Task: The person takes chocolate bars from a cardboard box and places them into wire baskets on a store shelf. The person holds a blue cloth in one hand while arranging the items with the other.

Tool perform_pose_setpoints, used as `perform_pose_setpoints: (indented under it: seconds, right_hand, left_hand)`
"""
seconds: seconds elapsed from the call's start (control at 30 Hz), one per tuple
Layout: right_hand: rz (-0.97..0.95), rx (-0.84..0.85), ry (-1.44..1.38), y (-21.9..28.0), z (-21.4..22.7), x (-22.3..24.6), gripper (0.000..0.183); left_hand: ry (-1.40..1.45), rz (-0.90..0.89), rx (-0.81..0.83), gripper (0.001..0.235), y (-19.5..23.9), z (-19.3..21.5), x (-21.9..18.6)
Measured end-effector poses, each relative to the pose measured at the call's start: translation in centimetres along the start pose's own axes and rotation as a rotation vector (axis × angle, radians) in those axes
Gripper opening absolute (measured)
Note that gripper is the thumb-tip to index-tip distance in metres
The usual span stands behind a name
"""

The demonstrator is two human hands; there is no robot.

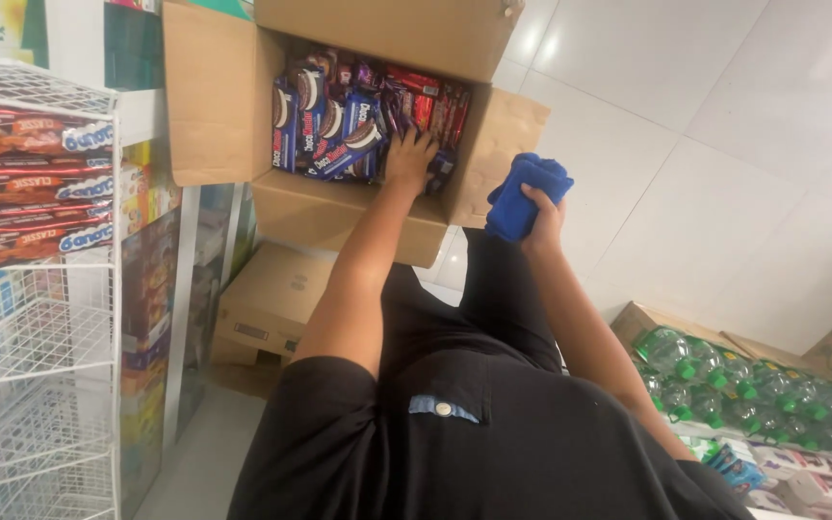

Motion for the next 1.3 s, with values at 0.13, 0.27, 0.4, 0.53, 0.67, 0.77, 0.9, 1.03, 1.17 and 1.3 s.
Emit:
perform_pose_setpoints:
  seconds: [0.13, 0.27, 0.4, 0.53, 0.67, 0.77, 0.9, 1.03, 1.17, 1.3]
  right_hand:
    - [-0.006, 0.021, 0.017, 0.2, -0.9, 0.5, 0.078]
    - [0.005, 0.046, 0.021, -0.6, -1.2, 1.0, 0.077]
    - [0.022, 0.039, 0.013, -1.6, -0.1, 0.5, 0.075]
    - [0.014, 0.018, 0.019, -0.1, -0.6, 1.8, 0.073]
    - [-0.018, 0.03, 0.027, -0.8, -0.2, 1.7, 0.078]
    - [-0.037, 0.041, 0.032, -1.1, -0.6, 1.6, 0.081]
    - [-0.042, 0.045, 0.03, -1.7, -1.0, 0.9, 0.084]
    - [-0.051, 0.072, 0.058, -1.8, -1.6, 0.5, 0.083]
    - [-0.044, 0.065, 0.082, -1.9, -2.0, 0.7, 0.081]
    - [-0.03, 0.055, 0.082, -2.0, -1.7, 1.2, 0.08]
  left_hand:
    - [0.164, -0.072, -0.067, 0.067, 1.5, 1.5, 0.2]
    - [0.414, -0.036, -0.285, 0.043, -4.9, 0.6, 1.6]
    - [0.134, 0.036, -0.382, 0.026, -8.4, 0.2, 2.1]
    - [-0.136, 0.091, -0.067, 0.043, -4.2, 3.3, 1.0]
    - [0.109, 0.068, 0.046, 0.043, -3.9, 1.5, 0.9]
    - [0.257, 0.059, 0.177, 0.048, -1.9, 0.7, 1.5]
    - [0.363, 0.057, 0.466, 0.064, 3.4, 2.3, 1.4]
    - [0.607, 0.174, 0.207, 0.055, -2.5, -2.5, 2.3]
    - [0.75, 0.08, -0.031, 0.046, -6.8, -5.5, 1.0]
    - [1.063, 0.322, -0.318, 0.062, -6.8, -5.8, 2.4]
Point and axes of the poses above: each hand's wrist, its own y-axis away from the middle knuckle, its own z-axis out of the back of the hand, x = y × z, the point moved 8 cm from there along -y, towards the middle knuckle, and after that the axes turned 15 degrees about x, right-handed, at the moved point
